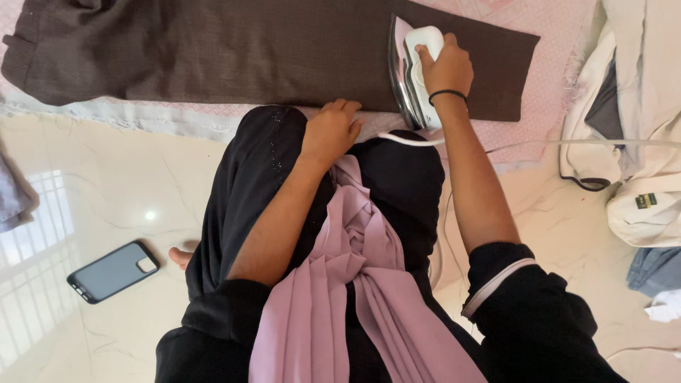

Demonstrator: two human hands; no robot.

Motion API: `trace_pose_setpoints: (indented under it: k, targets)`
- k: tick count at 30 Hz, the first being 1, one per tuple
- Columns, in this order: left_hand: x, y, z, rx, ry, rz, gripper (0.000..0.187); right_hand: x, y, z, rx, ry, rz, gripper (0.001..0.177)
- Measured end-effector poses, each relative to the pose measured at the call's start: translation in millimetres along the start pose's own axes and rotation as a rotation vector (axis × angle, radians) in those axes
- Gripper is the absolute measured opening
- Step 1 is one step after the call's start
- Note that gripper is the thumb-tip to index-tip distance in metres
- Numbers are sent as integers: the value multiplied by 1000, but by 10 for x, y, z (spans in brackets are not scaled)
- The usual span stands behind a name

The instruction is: The person irons a pair of brown trousers laid out on a pink patterned mat on the floor. They use a white electric iron, moving it back and forth along the leg of the trousers while holding the fabric with their left hand.

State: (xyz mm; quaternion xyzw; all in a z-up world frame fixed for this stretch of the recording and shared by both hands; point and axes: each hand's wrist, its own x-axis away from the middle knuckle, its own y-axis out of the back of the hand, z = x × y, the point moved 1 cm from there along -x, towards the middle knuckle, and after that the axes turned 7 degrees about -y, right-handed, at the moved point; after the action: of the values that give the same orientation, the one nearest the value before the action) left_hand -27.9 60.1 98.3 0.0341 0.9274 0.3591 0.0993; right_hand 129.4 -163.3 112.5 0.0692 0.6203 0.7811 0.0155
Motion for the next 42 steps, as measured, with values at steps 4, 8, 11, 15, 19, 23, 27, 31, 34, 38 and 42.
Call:
trace_pose_setpoints:
  k: [4,8,11,15,19,23,27,31,34,38,42]
  targets:
    - [-14,36,-16,-21,29,32,28,-280,46,-204,7,-40,-74,49]
    - [-38,73,-65,4,65,97,27,-224,102,-480,47,-124,-120,51]
    - [-37,126,-75,35,44,56,27,28,187,-777,30,-215,-122,51]
    - [-75,150,-80,63,74,60,28,115,315,-1198,35,-336,-164,49]
    - [-84,156,-73,75,107,84,29,-246,232,-1461,26,-407,-231,49]
    - [-112,175,-98,99,185,145,32,-768,238,-1607,43,-483,-277,50]
    - [-100,210,-99,97,169,139,32,-787,223,-1630,24,-444,-271,49]
    - [-64,132,-92,117,165,136,32,-405,266,-1480,26,-346,-212,50]
    - [-70,109,-97,86,135,145,31,-22,248,-1108,45,-226,-122,50]
    - [-62,76,-71,86,147,142,30,75,158,-498,-1,-148,-7,52]
    - [-31,9,-6,93,132,94,30,-267,33,58,2,-66,-1,50]
